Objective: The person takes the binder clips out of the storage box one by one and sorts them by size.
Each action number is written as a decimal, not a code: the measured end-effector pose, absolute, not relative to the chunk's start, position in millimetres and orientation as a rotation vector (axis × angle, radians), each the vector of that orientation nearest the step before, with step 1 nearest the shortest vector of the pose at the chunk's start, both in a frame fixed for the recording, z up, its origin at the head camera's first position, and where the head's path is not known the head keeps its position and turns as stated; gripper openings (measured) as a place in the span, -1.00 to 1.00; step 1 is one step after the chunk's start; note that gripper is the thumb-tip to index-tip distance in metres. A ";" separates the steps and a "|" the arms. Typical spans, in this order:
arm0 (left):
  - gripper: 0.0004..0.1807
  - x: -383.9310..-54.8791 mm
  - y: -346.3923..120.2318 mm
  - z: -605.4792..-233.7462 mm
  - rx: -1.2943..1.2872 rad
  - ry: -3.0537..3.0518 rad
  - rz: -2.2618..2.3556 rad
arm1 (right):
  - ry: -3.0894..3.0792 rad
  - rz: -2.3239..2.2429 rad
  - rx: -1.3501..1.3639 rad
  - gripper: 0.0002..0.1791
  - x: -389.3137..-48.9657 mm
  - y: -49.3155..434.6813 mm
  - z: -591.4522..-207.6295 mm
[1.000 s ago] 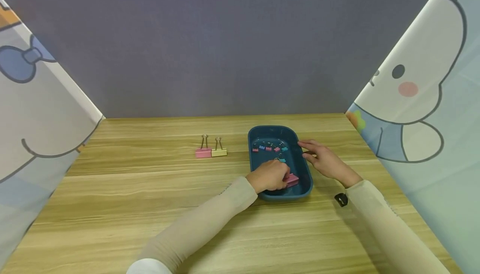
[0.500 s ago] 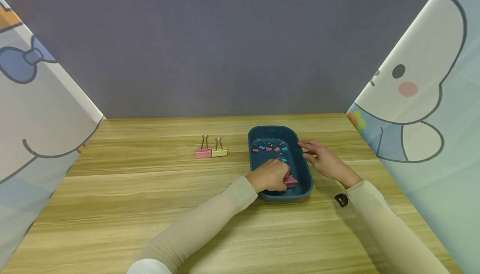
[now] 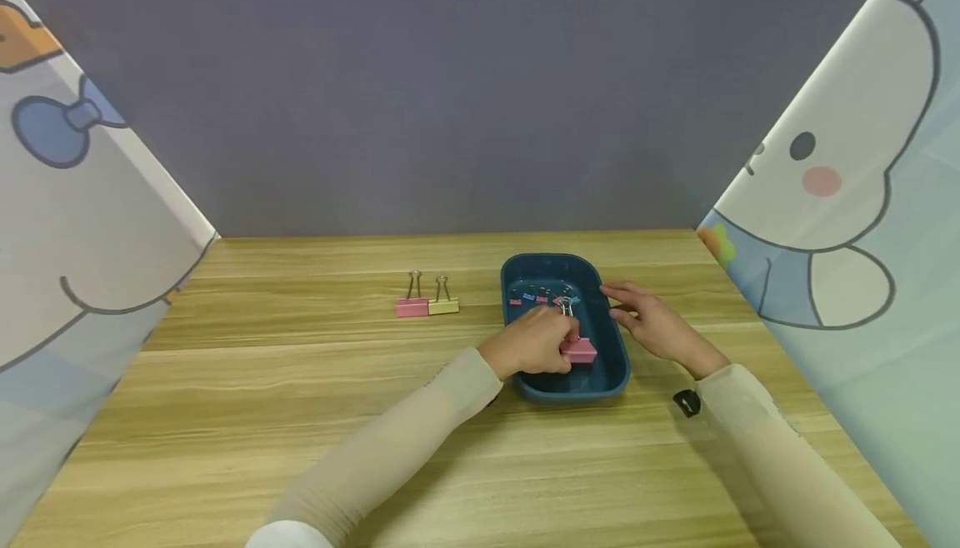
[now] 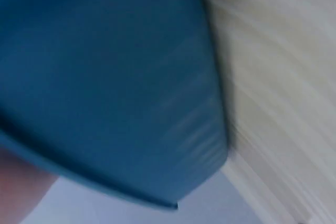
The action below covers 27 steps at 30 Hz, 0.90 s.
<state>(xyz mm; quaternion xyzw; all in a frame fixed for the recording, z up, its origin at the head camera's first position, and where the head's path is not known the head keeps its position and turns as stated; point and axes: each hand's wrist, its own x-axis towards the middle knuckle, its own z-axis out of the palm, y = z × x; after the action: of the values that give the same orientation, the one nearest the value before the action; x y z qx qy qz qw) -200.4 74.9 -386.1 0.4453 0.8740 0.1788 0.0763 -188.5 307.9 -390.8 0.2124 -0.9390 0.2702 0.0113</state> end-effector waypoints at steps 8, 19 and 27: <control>-0.70 -206.3 59.6 -382.3 1.428 2.651 0.610 | -2.918 0.820 0.665 -0.54 -187.7 307.7 -389.8; -0.71 -208.4 36.9 -367.9 1.416 2.653 0.744 | -2.921 0.824 0.665 -0.54 -186.3 306.0 -388.3; -0.74 -212.6 15.0 -363.8 1.396 2.647 0.809 | -2.924 0.841 0.660 -0.53 -184.6 305.3 -387.0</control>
<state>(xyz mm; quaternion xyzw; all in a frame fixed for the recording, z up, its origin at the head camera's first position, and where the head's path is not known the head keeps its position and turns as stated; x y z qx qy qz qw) -212.6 15.0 -363.8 0.4503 0.8536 0.2609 0.0209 -184.6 305.3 -387.0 0.2120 -0.9391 0.2701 0.0142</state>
